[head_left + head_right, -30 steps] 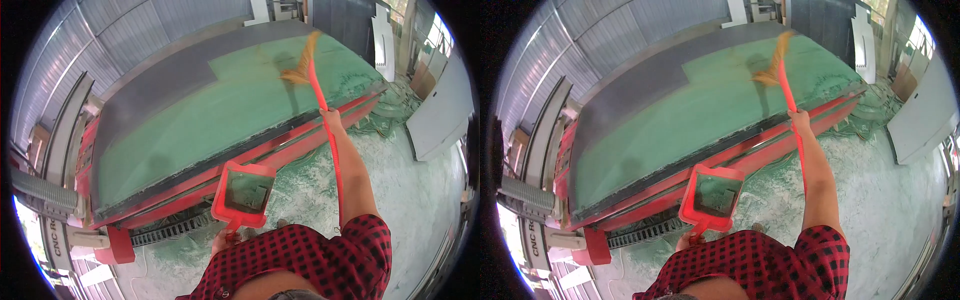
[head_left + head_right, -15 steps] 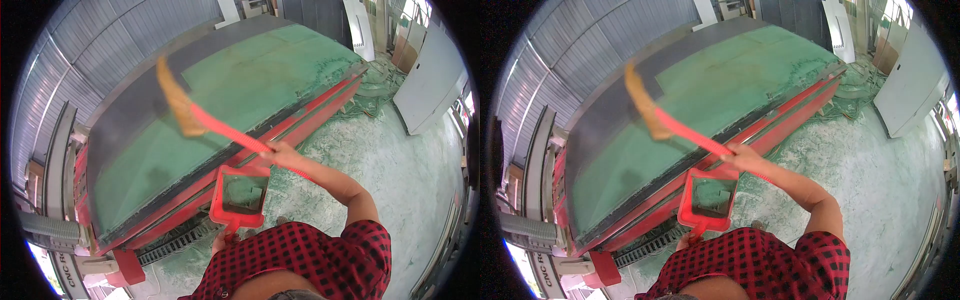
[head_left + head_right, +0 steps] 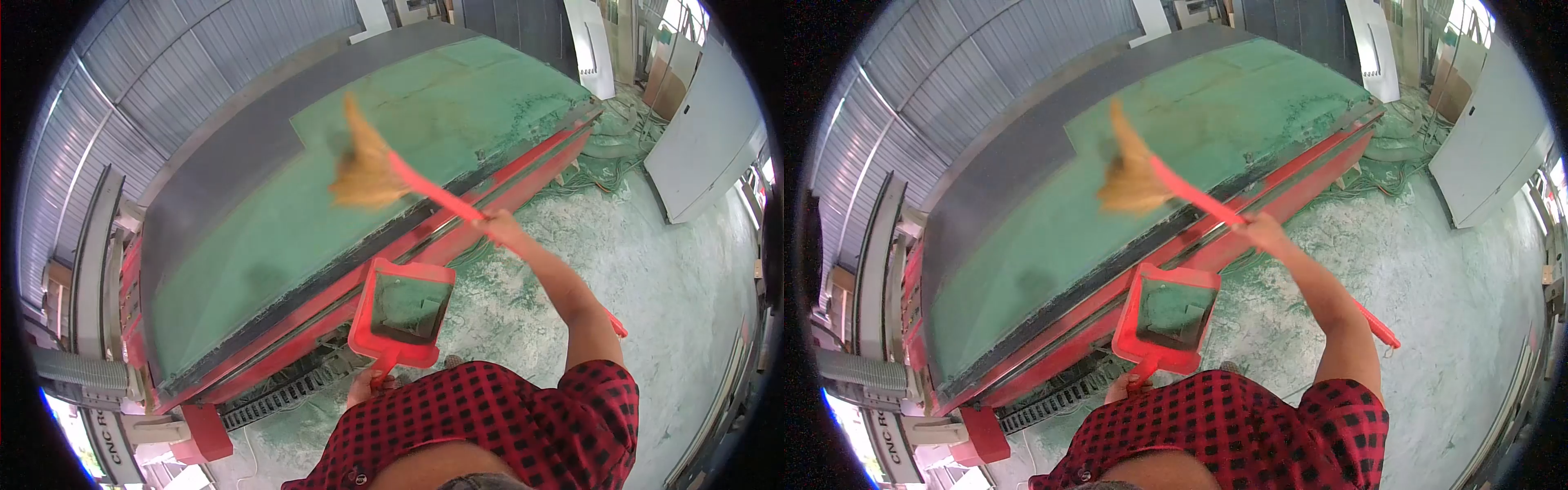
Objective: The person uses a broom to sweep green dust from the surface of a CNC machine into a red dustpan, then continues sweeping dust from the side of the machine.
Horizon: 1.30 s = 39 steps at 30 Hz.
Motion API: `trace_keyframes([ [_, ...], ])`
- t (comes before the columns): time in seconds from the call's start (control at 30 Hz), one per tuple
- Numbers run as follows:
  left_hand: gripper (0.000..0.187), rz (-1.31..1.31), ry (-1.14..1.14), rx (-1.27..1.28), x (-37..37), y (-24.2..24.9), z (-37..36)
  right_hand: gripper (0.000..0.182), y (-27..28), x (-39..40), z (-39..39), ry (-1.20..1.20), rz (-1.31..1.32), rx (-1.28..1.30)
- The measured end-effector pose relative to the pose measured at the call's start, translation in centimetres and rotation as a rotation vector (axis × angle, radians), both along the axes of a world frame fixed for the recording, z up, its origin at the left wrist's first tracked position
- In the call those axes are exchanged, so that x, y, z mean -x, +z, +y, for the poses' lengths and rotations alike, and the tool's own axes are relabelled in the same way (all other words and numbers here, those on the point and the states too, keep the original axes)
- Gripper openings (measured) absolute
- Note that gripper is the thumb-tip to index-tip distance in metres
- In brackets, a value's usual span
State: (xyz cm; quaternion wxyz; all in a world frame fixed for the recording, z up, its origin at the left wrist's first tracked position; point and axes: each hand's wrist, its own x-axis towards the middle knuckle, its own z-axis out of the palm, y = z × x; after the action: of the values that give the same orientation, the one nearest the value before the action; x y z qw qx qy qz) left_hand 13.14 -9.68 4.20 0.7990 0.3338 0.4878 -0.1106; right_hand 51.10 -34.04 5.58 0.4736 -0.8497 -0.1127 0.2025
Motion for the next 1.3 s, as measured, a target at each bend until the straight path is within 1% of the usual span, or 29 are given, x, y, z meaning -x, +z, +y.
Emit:
trace_keyframes([
  [0.07, 0.029, 0.003, -0.021, -0.055, -0.5, 0.5, -0.7, 0.039, 0.3, -2.8, -2.4, -0.151, -0.022, 0.089],
  [0.13, 0.029, 0.014, -0.028, -0.038, -0.6, -1.0, -0.7, 0.038, 0.3, -5.4, -4.6, -0.239, -0.106, 0.089],
  [0.17, 0.028, 0.025, -0.042, -0.02, -0.6, -1.9, -0.6, 0.038, 0.3, -6.7, -5.5, -0.237, -0.106, 0.088],
  [0.23, 0.029, 0.024, -0.046, 0.0, -1.2, -1.1, -1.2, 0.037, 0.4, -8.8, -7.2, -0.357, -0.156, 0.145],
  [0.27, 0.029, 0.022, -0.051, 0.02, -1.5, -0.8, -1.4, 0.037, 0.3, -9.8, -8.1, -0.356, -0.157, 0.144],
  [0.3, 0.029, 0.022, -0.049, 0.019, -1.6, -1.0, -1.6, 0.037, 0.2, -10.4, -8.7, -0.398, -0.262, 0.195],
  [0.33, 0.029, 0.029, -0.093, -0.037, -1.9, -1.3, -1.7, 0.037, 0.0, -10.9, -9.0, -0.441, -0.367, 0.246],
  [0.37, 0.029, 0.037, -0.138, -0.093, -2.1, -1.4, -1.8, 0.037, -0.2, -11.4, -9.6, -0.441, -0.367, 0.245],
  [0.43, 0.029, 0.045, -0.133, -0.052, -2.4, -1.5, -2.3, 0.037, 1.9, -10.7, -10.1, -0.532, -0.286, 0.214],
  [0.47, 0.029, 0.052, -0.127, -0.009, -2.6, -1.6, -2.5, 0.037, 1.5, -10.9, -10.7, -0.536, -0.285, 0.215],
  [0.5, 0.029, 0.053, -0.133, -0.009, -2.8, -1.3, -2.9, 0.036, 1.2, -11.2, -11.3, -0.535, -0.264, 0.131],
  [0.53, 0.029, 0.061, -0.11, -0.051, -3.1, -0.9, -3.5, 0.034, 1.0, -11.4, -11.9, -0.534, -0.244, 0.047],
  [0.57, 0.028, 0.068, -0.087, -0.093, -3.4, -0.6, -3.9, 0.034, 0.7, -11.5, -12.6, -0.541, -0.244, 0.048],
  [0.6, 0.028, 0.069, -0.093, -0.092, -3.6, -0.9, -3.9, 0.032, 1.0, -10.9, -13.0, -0.529, -0.24, -0.033],
  [0.63, 0.028, 0.09, -0.096, 0.021, -3.7, -1.4, -3.7, 0.03, 1.2, -10.2, -13.3, -0.516, -0.234, -0.113],
  [0.67, 0.028, 0.112, -0.1, 0.134, -3.8, -1.7, -3.6, 0.03, 1.4, -9.5, -13.7, -0.522, -0.233, -0.111],
  [0.73, 0.028, 0.107, -0.126, 0.108, -4.7, -0.8, -4.1, 0.029, 2.6, -7.2, -13.9, -0.452, -0.173, -0.279],
  [0.77, 0.028, 0.096, -0.146, 0.081, -5.2, -0.3, -4.5, 0.029, 2.6, -6.3, -14.0, -0.464, -0.174, -0.275],
  [0.83, 0.028, 0.097, -0.168, 0.062, -6.0, 0.1, -5.0, 0.031, 2.7, -4.8, -14.2, -0.389, -0.176, -0.233],
  [0.87, 0.028, 0.097, -0.176, 0.041, -6.4, 0.3, -5.3, 0.031, 2.6, -4.2, -14.2, -0.401, -0.178, -0.232],
  [0.97, 0.028, 0.078, -0.214, -0.024, -7.4, -0.3, -5.7, 0.036, 1.2, -4.2, -14.8, -0.324, -0.169, 0.028],
  [1.07, 0.028, 0.046, -0.235, 0.003, -7.7, -1.2, -5.6, 0.036, -1.2, -5.6, -16.1, -0.365, -0.177, 0.061],
  [1.1, 0.028, 0.044, -0.23, 0.002, -7.8, -1.5, -5.5, 0.036, -0.9, -6.0, -16.6, -0.36, -0.179, 0.06],
  [1.17, 0.029, 0.011, -0.221, 0.097, -7.3, -2.1, -5.2, 0.037, -0.3, -6.7, -17.3, -0.481, -0.156, 0.07],
  [1.3, 0.028, -0.021, -0.223, 0.048, -7.3, -1.7, -5.6, 0.038, 0.1, -8.4, -19.0, -0.541, -0.19, 0.013],
])
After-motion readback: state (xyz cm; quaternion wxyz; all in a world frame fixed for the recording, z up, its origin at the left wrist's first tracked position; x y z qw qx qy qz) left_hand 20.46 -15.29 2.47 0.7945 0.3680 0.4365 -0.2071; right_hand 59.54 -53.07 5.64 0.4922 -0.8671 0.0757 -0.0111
